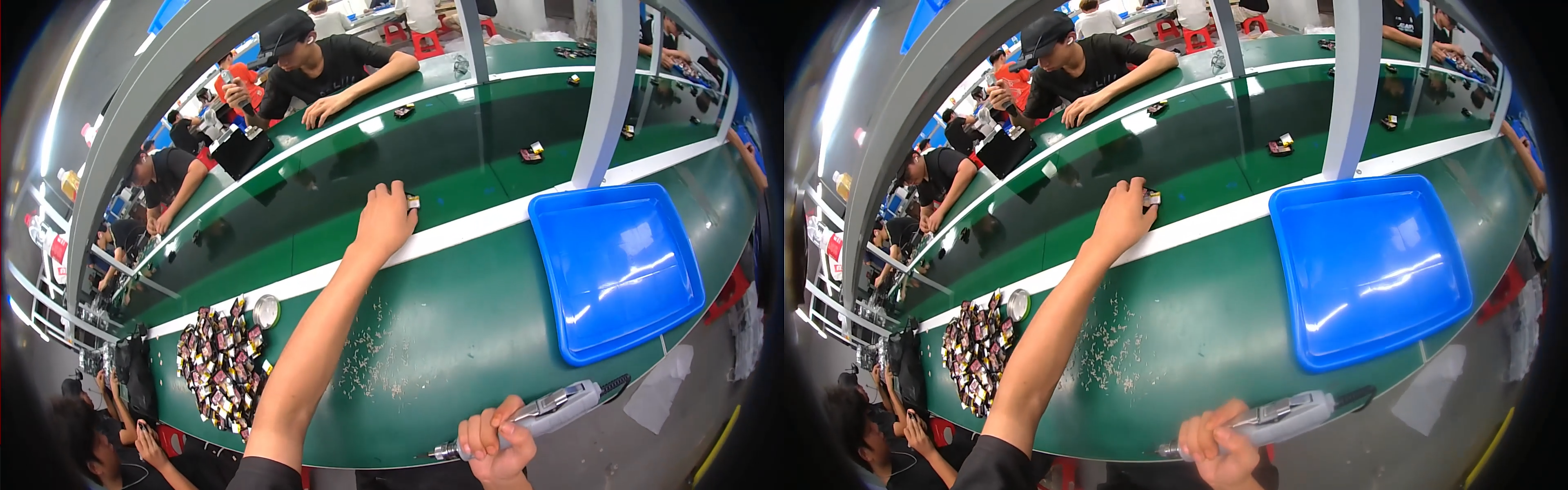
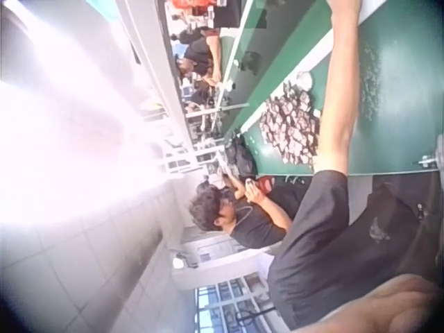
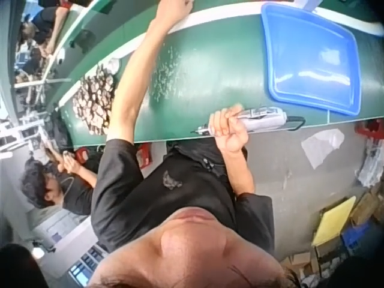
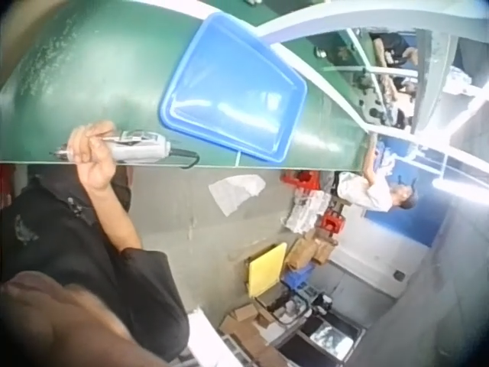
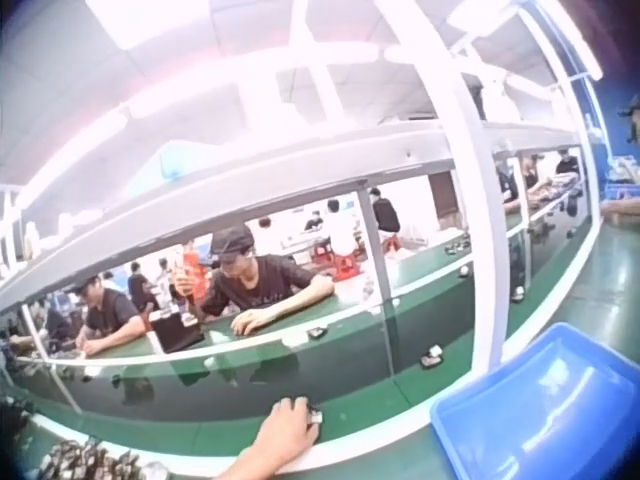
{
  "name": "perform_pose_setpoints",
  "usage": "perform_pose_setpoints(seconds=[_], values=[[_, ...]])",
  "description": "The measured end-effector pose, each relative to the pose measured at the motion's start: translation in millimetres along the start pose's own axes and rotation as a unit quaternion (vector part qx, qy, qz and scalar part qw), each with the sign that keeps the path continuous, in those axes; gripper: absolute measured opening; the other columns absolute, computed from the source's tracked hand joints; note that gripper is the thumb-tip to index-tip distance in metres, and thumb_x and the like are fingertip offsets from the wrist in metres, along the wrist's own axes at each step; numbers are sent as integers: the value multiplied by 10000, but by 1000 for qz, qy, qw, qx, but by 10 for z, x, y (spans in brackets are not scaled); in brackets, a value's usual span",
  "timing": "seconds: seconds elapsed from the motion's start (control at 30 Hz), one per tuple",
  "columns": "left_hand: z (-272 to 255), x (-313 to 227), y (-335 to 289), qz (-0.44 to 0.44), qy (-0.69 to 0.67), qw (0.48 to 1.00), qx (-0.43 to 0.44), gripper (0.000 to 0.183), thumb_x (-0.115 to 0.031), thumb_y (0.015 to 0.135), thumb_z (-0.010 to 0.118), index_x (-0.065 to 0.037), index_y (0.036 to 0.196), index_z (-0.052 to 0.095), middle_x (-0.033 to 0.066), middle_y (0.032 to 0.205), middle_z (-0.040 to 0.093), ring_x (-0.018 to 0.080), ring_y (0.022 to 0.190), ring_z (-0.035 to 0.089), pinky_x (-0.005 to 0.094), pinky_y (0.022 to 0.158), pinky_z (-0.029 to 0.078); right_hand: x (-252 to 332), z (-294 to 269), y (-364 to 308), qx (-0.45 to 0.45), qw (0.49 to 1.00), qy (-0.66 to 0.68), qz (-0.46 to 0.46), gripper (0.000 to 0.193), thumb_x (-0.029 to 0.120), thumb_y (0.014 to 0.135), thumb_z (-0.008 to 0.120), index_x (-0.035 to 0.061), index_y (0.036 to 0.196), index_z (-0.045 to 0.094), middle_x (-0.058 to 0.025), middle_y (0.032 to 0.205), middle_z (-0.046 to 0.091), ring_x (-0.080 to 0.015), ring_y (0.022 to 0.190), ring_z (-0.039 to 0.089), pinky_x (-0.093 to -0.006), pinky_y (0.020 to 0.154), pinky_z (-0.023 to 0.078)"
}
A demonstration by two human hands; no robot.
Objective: Using an electric screwdriver to assemble small electronic components on a factory assembly line.
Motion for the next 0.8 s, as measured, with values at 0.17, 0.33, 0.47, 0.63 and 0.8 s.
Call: perform_pose_setpoints(seconds=[0.17, 0.33, 0.47, 0.63, 0.8], values=[[42, -38, -18, 189, 84, 978, -28, 412, -71, 866, 554, 20, 1264, 502, 178, 1042, 553, 340, 1003, 534, 402, 888, 477, -36, 20, 68, 17, 1000, 3, 18, 102, 164, 855, 486, 64, 870, 475, -23, 500, 370, -149, 431, 393, -340, 509, 404], [-303, 178, -327, 161, 10, 986, -38, 382, -74, 882, 562, 22, 1249, 521, 176, 1151, 569, 330, 1073, 531, 392, 929, 458, -68, 77, 124, 52, 998, 26, 11, 87, 152, 888, 486, 66, 892, 480, -15, 503, 376, -134, 427, 378, -318, 505, 401], [-949, 28, -1305, 188, -66, 979, -39, 470, 49, 801, 585, 20, 1265, 512, 176, 1170, 561, 349, 1051, 540, 400, 919, 459, 7, 104, 79, 40, 999, 20, -5, 75, 138, 894, 479, 64, 889, 469, -12, 504, 371, -132, 425, 378, -320, 506, 405], [-1138, -239, -2811, 177, -116, 976, 56, 620, 95, 656, 619, 78, 1263, 493, 243, 1243, 538, 385, 1028, 581, 449, 872, 498, 12, 8, 2, 30, 999, 10, -8, 61, 126, 894, 465, 66, 893, 458, -15, 506, 375, -127, 427, 389, -308, 514, 396], [-1081, -521, -3431, 192, -93, 975, 66, 485, 84, 664, 632, 129, 1141, 558, 253, 1213, 570, 346, 993, 602, 388, 797, 532, -74, 117, -110, 38, 999, -4, 8, 60, 123, 897, 455, 63, 899, 462, -14, 509, 384, -130, 431, 403, -310, 517, 396]])
Point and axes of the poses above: each hand's wrist, its own y-axis towards the middle knuckle, its own z-axis out of the palm, x = y × z, the point moved 9 cm from there along y, towards the middle knuckle
